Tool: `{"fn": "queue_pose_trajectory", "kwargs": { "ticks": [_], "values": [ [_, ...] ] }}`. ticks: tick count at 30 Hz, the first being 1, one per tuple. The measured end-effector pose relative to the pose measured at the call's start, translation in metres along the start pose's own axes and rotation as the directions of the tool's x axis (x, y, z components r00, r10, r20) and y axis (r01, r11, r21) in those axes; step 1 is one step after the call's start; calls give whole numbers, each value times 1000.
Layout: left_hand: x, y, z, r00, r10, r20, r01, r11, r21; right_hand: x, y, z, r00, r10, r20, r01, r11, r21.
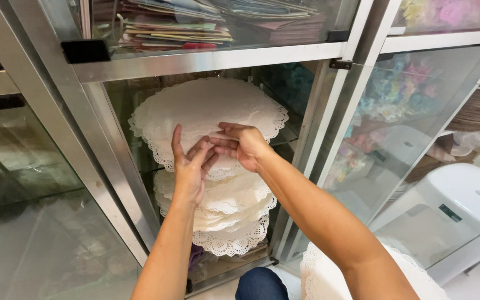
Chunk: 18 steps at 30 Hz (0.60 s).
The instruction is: The person sits on the floor and repeatedly picks up white, circular, lace-edged doilies from a stack inside a glass cabinet. They place each doily onto a separate stack on the floor, aligning them carefully.
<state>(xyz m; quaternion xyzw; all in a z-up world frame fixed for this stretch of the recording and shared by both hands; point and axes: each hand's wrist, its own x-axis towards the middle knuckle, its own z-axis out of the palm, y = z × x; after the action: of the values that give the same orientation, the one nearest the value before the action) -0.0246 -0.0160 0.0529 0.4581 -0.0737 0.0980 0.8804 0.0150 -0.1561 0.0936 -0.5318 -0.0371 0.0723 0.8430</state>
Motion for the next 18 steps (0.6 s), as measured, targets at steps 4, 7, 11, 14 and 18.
{"fn": "queue_pose_trajectory", "kwargs": {
  "ticks": [4,7,11,14,18],
  "values": [
    [0,2,3,999,-7,-43,5,999,-45,-18,10,-7,999,-12,50,13,1000,-22],
    [-2,5,6,996,-9,-84,1,996,-93,-32,22,-11,996,-38,81,40,999,-32],
    [8,-10,1,978,-23,-206,-3,992,-128,-54,19,-6,994,-52,97,52,999,4],
    [13,-18,-3,966,-1,-260,-40,988,-150,-61,9,-5,995,-90,47,88,995,40],
    [15,-19,-6,958,12,-286,-66,981,-181,-59,-4,-10,981,-160,-108,167,984,60]
  ]
}}
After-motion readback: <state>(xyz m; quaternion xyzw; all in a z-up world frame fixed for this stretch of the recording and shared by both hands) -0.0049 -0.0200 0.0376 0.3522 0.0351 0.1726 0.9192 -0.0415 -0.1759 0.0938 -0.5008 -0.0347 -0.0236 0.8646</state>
